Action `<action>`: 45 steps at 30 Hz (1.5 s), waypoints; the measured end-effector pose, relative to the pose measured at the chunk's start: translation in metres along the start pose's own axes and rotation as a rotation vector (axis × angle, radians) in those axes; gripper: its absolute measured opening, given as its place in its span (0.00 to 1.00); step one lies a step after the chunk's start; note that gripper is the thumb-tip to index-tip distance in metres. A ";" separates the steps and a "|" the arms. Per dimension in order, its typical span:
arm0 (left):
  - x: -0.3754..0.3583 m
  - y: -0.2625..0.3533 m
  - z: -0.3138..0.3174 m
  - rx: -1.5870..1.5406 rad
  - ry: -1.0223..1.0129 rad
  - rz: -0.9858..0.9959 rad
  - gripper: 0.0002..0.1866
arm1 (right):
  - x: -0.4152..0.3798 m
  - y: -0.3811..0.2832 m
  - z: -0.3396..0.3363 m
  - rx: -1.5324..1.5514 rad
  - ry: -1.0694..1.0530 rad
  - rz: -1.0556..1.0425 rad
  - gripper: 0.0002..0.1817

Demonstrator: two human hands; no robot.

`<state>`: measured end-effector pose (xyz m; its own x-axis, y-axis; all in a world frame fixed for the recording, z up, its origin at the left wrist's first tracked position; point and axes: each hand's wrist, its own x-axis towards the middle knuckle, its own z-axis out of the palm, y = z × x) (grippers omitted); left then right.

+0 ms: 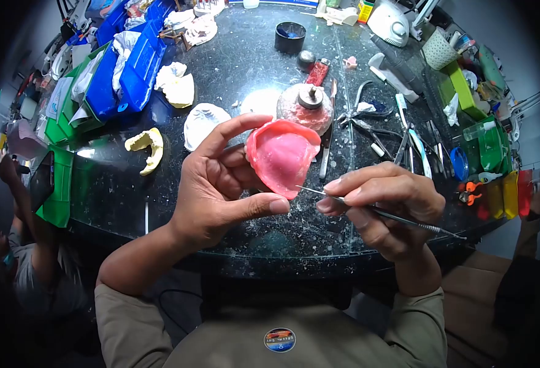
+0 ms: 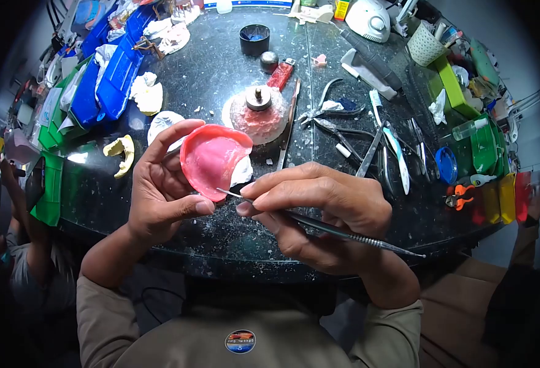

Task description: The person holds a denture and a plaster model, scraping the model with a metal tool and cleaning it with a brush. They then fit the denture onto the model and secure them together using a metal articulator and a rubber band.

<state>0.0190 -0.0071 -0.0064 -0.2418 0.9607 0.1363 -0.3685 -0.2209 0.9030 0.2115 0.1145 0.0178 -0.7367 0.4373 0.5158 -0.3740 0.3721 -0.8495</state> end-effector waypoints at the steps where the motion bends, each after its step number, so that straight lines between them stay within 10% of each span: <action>1: 0.000 0.000 0.000 0.000 0.015 -0.010 0.44 | 0.000 0.000 -0.001 -0.047 -0.013 -0.003 0.13; 38: -0.001 -0.008 -0.002 0.196 -0.086 0.239 0.44 | 0.003 0.007 -0.005 0.386 -0.116 0.297 0.10; 43: 0.002 -0.003 -0.006 0.233 -0.092 0.233 0.44 | 0.011 0.013 -0.019 0.492 0.025 -0.055 0.13; 45: 0.002 -0.002 -0.007 0.243 -0.144 0.221 0.43 | 0.016 0.008 -0.043 -0.020 0.187 -0.121 0.20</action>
<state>0.0131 -0.0053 -0.0106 -0.1564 0.9119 0.3794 -0.0928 -0.3960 0.9135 0.2209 0.1594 0.0239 -0.5686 0.5321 0.6273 -0.4412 0.4463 -0.7786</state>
